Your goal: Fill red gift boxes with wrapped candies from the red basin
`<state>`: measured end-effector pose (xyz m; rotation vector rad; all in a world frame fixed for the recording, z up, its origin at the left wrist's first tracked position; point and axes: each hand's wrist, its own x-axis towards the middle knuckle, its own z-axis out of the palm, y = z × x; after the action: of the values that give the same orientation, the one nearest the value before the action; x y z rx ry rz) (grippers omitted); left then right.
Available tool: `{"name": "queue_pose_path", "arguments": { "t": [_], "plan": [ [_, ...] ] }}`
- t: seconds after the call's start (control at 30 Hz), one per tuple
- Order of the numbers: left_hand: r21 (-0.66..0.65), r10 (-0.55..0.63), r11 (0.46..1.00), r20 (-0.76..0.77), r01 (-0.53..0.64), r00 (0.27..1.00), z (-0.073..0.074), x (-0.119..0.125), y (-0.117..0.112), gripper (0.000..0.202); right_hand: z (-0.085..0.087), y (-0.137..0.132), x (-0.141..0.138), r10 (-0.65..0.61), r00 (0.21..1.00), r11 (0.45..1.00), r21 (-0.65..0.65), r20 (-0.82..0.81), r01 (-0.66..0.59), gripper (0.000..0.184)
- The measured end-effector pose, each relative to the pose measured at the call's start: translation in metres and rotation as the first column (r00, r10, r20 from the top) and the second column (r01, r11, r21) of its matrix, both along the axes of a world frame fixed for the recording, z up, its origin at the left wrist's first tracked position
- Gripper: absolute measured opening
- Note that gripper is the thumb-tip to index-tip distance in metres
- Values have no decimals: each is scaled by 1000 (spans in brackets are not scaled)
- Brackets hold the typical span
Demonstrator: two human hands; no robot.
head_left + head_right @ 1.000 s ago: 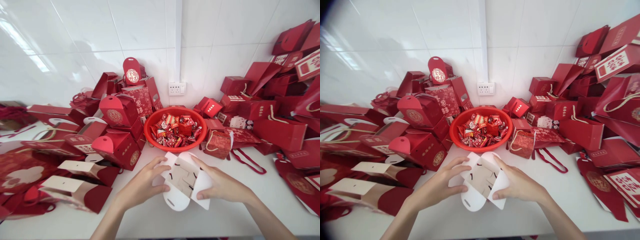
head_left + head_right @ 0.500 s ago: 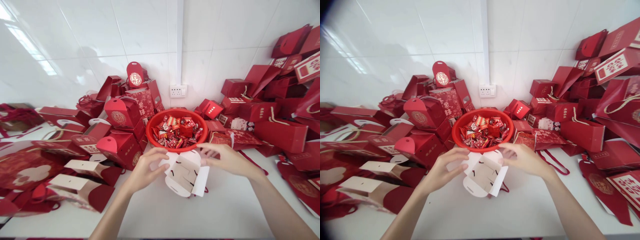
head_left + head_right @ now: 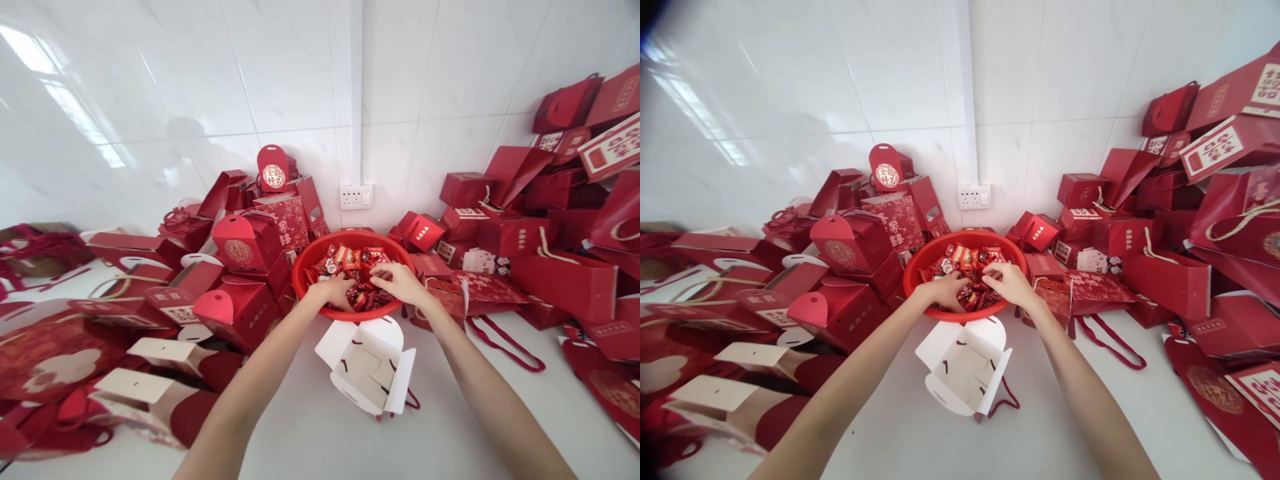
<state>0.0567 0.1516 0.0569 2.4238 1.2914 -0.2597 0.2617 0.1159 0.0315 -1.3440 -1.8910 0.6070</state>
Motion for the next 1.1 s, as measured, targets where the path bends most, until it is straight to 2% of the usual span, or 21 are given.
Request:
{"name": "queue_pose_path", "arguments": {
  "t": [0.03,0.1,0.33,0.5,0.67,0.77,0.93,1.1],
  "plan": [
    [8,10,1000,-21,-10,1000,-3,1,2,93,-1,-2,2,-17,1000,1000,20,-9,17,17],
    [22,6,1000,-37,-6,999,-8,2,4,93,-2,-7,9,-46,999,998,52,-24,47,19],
    [34,-50,998,-5,51,999,-12,2,6,70,3,2,27,-79,997,996,40,-1,79,17],
    [26,-45,999,-15,46,999,-13,2,5,60,6,20,9,-102,990,995,5,93,102,22],
    [-31,-91,995,4,91,996,-14,0,5,75,-3,35,-17,-121,969,991,-25,213,129,62],
    [-37,-106,994,-1,106,994,-14,1,7,72,-10,41,-19,-110,966,986,-93,236,135,60],
    [-24,-98,995,-20,97,995,-13,3,8,48,-15,42,-11,-106,988,985,-127,113,120,42],
    [14,-42,999,70,41,997,-13,1,4,33,-14,42,-7,-94,983,992,-97,-158,79,44]
  ]
}}
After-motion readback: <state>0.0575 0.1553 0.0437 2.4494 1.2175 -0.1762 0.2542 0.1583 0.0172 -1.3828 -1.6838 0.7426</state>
